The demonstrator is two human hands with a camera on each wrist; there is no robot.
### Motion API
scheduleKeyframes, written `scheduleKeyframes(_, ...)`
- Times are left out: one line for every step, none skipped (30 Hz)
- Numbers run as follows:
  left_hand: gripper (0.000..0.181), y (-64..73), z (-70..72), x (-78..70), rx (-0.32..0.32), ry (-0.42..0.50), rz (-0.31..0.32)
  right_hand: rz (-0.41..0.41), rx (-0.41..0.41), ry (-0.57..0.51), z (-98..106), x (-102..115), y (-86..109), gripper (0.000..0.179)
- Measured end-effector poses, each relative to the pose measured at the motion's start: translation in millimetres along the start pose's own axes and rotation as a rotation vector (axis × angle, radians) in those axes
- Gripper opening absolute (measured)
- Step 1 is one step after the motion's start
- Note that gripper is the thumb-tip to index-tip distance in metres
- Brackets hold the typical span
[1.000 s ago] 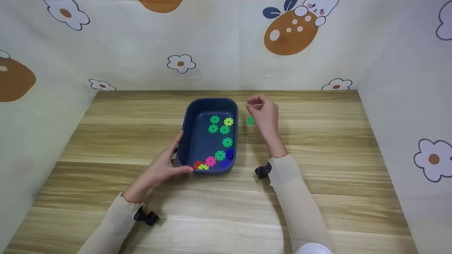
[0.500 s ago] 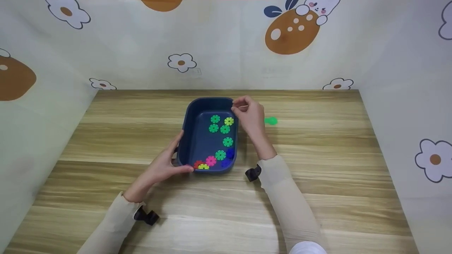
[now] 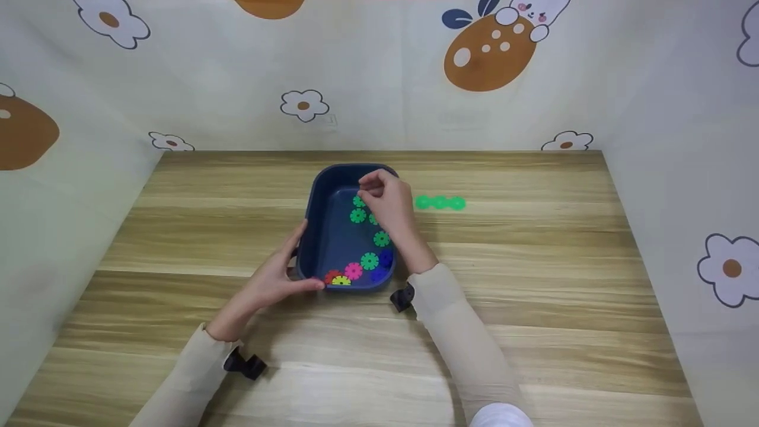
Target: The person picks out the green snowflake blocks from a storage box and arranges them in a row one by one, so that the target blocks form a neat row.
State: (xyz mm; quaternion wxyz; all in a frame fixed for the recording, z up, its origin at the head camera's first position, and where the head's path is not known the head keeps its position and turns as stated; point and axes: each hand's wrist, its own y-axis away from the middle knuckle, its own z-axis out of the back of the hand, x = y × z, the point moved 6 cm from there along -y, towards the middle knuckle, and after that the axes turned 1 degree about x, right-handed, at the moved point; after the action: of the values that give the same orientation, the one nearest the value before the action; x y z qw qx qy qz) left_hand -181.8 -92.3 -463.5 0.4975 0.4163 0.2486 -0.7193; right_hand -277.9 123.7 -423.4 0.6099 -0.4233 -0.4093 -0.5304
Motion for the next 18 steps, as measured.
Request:
scheduleKeyframes(0.119,0.0,0.0,-0.1,0.001,0.003,0.001,0.002,0.008,0.006,-2.8,0.7,0.4,0.020)
scheduleKeyframes(0.119,0.1,0.0,-0.2,0.002,0.006,0.002,0.006,0.015,0.017,-5.5,1.4,0.7,0.020)
scheduleKeyframes(0.119,0.0,0.0,-0.3,0.003,0.010,0.004,0.012,0.023,0.031,-8.1,1.9,0.8,0.020)
scheduleKeyframes(0.119,0.1,0.0,-0.2,0.004,0.013,0.007,0.015,0.033,0.044,-10.8,2.4,1.1,0.020)
scheduleKeyframes(0.119,0.2,0.1,-0.3,0.004,0.015,0.006,0.018,0.042,0.061,-13.4,2.4,1.1,0.020)
scheduleKeyframes(0.119,0.1,0.1,0.0,0.006,0.018,0.012,0.019,0.055,0.078,-16.3,2.0,1.0,0.020)
scheduleKeyframes(0.119,0.1,0.0,0.0,0.007,0.018,0.015,0.019,0.068,0.096,-19.1,1.7,1.1,0.021)
scheduleKeyframes(0.119,0.1,-0.1,0.2,0.008,0.014,0.018,0.016,0.083,0.116,-21.9,0.5,1.0,0.022)
scheduleKeyframes(0.119,0.1,-0.1,0.3,0.009,0.013,0.021,0.009,0.098,0.133,-24.6,-0.7,1.0,0.023)
scheduleKeyframes(0.118,0.1,-0.2,0.3,0.011,0.011,0.024,-0.002,0.114,0.149,-27.2,-2.2,1.1,0.024)
scheduleKeyframes(0.118,0.2,-0.3,0.2,0.012,0.008,0.025,-0.015,0.131,0.163,-29.6,-3.9,1.1,0.025)
scheduleKeyframes(0.118,0.1,-0.4,0.2,0.015,0.008,0.029,-0.033,0.150,0.172,-32.1,-5.7,1.4,0.027)
scheduleKeyframes(0.118,0.0,-0.5,-0.1,0.017,0.009,0.027,-0.050,0.169,0.182,-34.1,-7.3,1.6,0.028)
scheduleKeyframes(0.118,0.2,-0.5,-0.5,0.018,0.011,0.024,-0.065,0.187,0.195,-36.0,-9.2,1.6,0.029)
scheduleKeyframes(0.118,0.2,-0.4,-0.8,0.019,0.014,0.022,-0.080,0.203,0.208,-37.4,-10.5,1.8,0.030)
scheduleKeyframes(0.118,0.2,-0.3,-1.0,0.020,0.015,0.020,-0.092,0.218,0.226,-38.7,-12.0,1.6,0.032)
scheduleKeyframes(0.118,0.2,-0.2,-1.1,0.021,0.016,0.020,-0.104,0.234,0.239,-40.0,-13.1,1.6,0.033)
scheduleKeyframes(0.117,0.2,0.0,-1.1,0.020,0.017,0.020,-0.115,0.250,0.255,-41.4,-14.3,1.6,0.034)
